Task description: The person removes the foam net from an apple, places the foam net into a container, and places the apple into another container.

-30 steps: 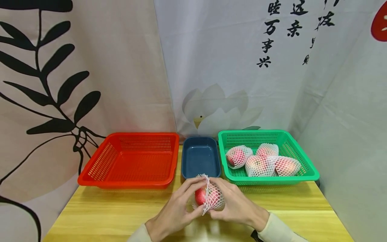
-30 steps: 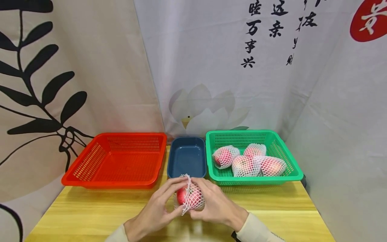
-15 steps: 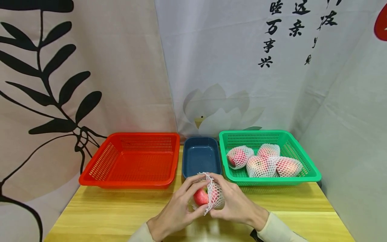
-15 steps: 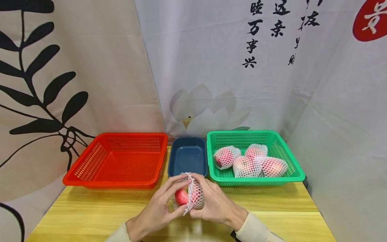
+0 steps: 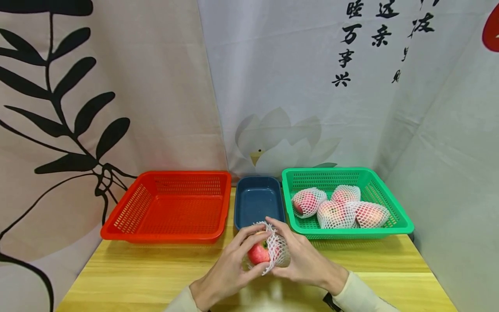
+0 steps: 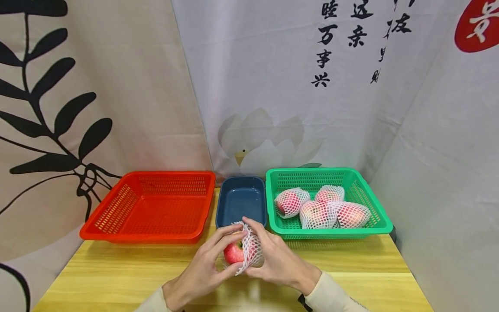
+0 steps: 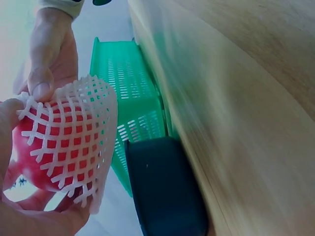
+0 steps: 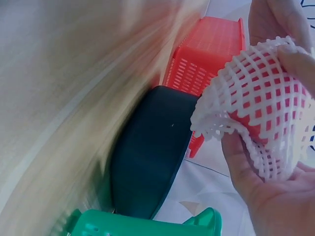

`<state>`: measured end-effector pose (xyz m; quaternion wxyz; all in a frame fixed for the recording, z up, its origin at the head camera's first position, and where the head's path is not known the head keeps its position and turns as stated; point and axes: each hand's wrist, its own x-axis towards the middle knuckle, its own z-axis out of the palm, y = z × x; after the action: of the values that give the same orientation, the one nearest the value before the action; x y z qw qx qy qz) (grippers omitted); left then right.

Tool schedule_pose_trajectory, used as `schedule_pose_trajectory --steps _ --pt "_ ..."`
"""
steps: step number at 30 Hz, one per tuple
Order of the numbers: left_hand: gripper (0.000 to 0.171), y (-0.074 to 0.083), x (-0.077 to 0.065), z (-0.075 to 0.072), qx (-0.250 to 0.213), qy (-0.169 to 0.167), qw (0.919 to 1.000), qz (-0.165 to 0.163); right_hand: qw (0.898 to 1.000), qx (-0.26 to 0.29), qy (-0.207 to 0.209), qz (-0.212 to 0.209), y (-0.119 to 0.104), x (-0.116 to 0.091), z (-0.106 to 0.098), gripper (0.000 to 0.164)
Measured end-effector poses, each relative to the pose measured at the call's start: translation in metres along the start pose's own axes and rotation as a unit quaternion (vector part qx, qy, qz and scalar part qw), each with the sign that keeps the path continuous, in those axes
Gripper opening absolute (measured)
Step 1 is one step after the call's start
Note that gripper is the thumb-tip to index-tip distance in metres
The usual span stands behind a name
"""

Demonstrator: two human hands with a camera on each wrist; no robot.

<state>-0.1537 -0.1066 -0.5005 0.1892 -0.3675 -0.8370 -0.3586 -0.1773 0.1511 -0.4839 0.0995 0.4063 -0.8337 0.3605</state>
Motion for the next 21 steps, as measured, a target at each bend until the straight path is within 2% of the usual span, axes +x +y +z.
schedule_pose_trajectory --steps 3,6,12,17,21 --pt "0.081 0.001 0.0 0.0 -0.003 0.005 0.9999 -0.014 1.0 -0.001 0.0 0.008 0.0 0.0 -0.002 0.133" --pt "0.082 0.002 0.001 0.0 0.007 0.022 0.9996 -0.014 1.0 0.004 0.008 0.003 0.0 0.001 -0.003 0.128" --pt "0.083 0.001 0.002 -0.002 0.017 0.051 0.9984 -0.016 1.0 -0.005 0.018 -0.014 0.002 0.002 -0.005 0.109" --pt "0.081 -0.001 0.003 -0.004 0.01 0.051 0.9985 -0.02 0.998 -0.05 0.019 -0.039 0.004 0.002 -0.013 0.088" --pt "0.081 -0.002 0.003 -0.004 0.013 0.049 0.9986 -0.017 0.996 -0.052 0.024 -0.074 0.006 0.007 -0.021 0.075"
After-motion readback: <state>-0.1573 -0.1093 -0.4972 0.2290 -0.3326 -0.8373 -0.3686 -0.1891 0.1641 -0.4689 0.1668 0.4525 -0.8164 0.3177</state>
